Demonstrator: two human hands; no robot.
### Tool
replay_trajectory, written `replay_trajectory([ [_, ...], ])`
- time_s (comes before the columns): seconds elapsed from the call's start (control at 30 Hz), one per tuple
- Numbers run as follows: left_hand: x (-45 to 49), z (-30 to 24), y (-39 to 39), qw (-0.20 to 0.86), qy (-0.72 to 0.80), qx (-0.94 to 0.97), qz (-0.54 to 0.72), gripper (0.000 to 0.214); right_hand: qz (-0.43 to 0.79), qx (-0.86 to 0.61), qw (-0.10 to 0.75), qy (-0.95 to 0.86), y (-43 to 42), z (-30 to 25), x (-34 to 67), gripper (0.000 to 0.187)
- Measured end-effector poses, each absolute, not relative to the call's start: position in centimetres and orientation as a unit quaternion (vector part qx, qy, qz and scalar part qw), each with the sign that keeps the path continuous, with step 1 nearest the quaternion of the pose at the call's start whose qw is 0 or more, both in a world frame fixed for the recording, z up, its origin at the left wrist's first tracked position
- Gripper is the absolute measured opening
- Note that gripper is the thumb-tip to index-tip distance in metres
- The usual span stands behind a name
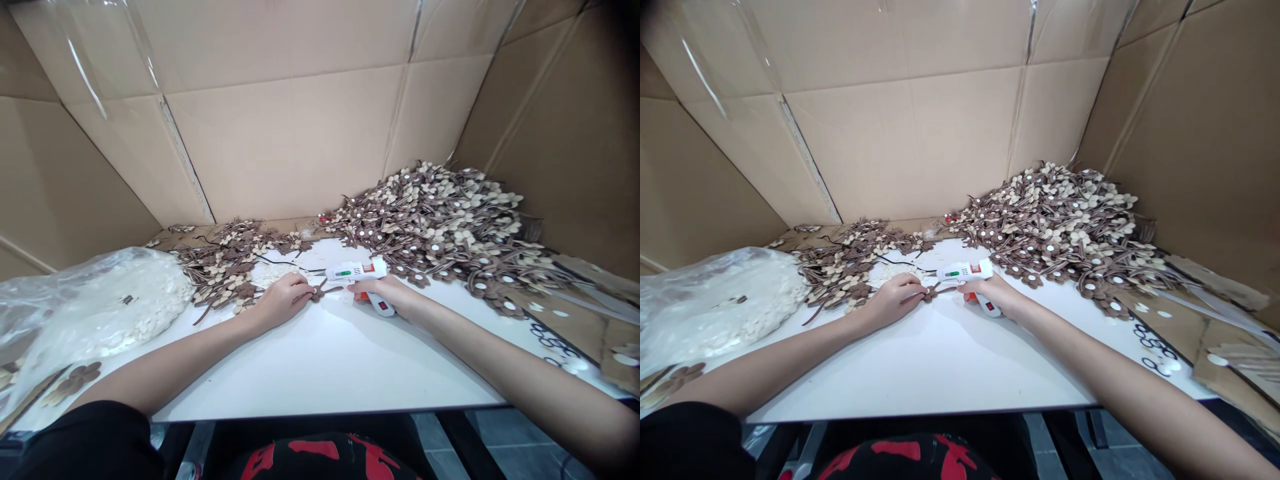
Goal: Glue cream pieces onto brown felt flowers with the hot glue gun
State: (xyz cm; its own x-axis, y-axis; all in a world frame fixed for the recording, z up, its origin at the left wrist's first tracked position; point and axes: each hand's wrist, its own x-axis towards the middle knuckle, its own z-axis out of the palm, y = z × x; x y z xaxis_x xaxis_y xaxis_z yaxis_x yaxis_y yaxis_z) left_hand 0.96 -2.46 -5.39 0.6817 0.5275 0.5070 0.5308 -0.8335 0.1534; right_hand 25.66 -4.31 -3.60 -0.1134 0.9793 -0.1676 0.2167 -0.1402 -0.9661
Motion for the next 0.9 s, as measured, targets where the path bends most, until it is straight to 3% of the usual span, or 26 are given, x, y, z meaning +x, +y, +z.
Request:
replay_trajectory([
  [0.43,1.4,-4.1,-2.9,0.098,-0.273,-0.948,-0.133,0.023,0.512,-0.546,0.365,-0.554,-4.3,-3.2,25.4,0.012],
  [0.57,1.2,-4.6,-2.9,0.069,-0.28,-0.944,-0.158,0.025,0.514,-0.563,0.36,-0.537,-4.2,-3.3,25.6,0.014],
  [0.8,1.0,-5.1,-2.8,-0.071,-0.312,-0.899,-0.299,0.023,0.51,-0.574,0.348,-0.538,-4.7,-2.6,25.6,0.014],
  [0.9,1.2,-4.9,-3.0,-0.073,-0.338,-0.879,-0.328,0.019,0.497,-0.579,0.344,-0.547,-5.0,-2.1,25.4,0.015],
])
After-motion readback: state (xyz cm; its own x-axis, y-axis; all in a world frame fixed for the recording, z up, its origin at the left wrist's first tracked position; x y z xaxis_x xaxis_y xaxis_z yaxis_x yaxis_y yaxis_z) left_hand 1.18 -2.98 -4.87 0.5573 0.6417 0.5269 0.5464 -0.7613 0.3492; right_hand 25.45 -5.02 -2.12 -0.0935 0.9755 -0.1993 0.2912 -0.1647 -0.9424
